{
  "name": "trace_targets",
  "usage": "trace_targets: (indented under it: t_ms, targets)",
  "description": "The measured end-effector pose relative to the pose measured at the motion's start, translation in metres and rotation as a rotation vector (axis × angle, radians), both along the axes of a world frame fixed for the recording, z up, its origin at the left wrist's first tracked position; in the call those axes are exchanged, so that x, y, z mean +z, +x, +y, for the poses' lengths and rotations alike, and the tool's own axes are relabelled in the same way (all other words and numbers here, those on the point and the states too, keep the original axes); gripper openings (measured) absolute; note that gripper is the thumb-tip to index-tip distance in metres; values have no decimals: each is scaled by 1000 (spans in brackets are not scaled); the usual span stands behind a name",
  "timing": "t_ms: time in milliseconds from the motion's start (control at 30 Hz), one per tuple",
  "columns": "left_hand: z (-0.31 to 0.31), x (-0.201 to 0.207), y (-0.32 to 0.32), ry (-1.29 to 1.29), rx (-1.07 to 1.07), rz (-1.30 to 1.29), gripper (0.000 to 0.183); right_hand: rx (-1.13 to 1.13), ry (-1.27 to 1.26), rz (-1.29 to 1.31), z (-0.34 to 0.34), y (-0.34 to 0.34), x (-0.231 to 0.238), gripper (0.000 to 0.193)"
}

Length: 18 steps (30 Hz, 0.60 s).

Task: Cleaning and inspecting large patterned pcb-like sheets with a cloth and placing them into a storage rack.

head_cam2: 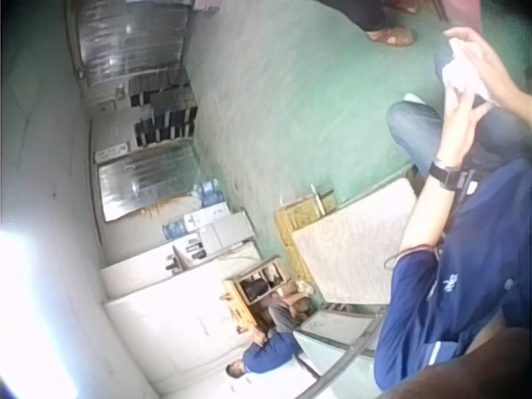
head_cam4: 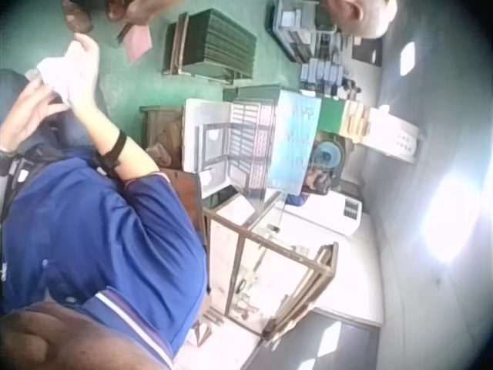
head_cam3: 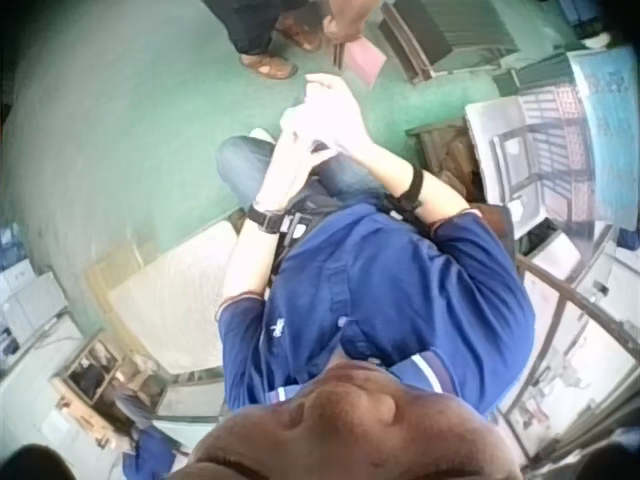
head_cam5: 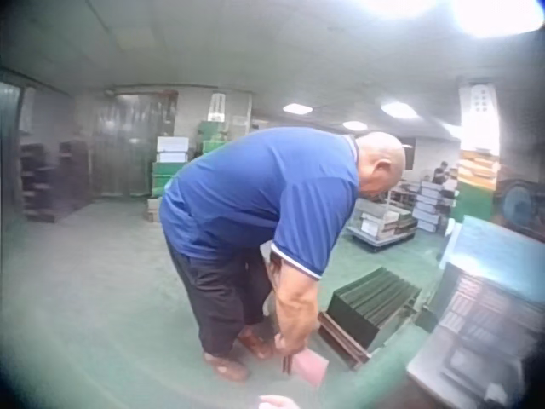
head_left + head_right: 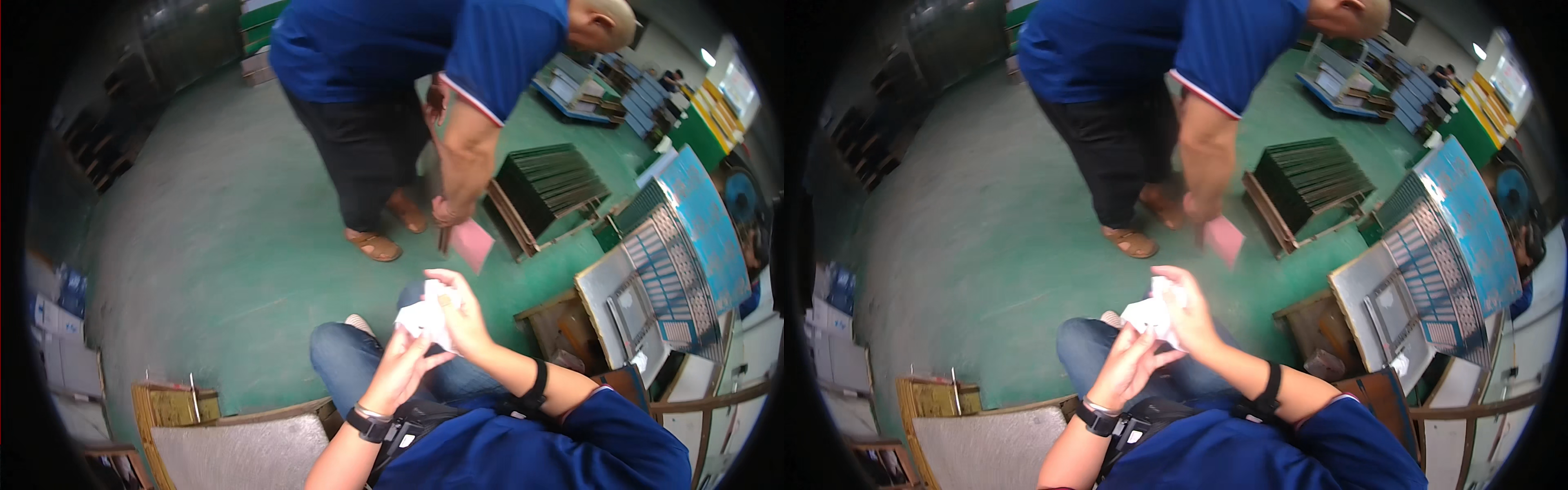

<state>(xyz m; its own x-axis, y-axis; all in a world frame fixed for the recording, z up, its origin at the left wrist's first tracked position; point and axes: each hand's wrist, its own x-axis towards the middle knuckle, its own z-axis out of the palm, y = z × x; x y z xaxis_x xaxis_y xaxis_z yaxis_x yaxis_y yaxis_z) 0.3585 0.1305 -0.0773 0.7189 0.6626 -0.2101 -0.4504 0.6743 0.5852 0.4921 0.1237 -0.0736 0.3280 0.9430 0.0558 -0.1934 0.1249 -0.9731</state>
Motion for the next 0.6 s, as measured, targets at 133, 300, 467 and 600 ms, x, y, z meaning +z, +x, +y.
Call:
trace_targets:
  t_ms: [133,300,467,600]
  targets:
    - [8,-12,2,43,243,46,37,161,232,-620,7,4,-16,33]
    - [20,-19,-22,-108,301,63,38,327,397,-625,-2,0,-6,41]
    - [17,-40,-4,-171,153,-60,36,261,395,-628,-17,28,-11,30]
    - [-10,-2,29,-168,-45,39,40,198,272,-619,-41,58,-12,13]
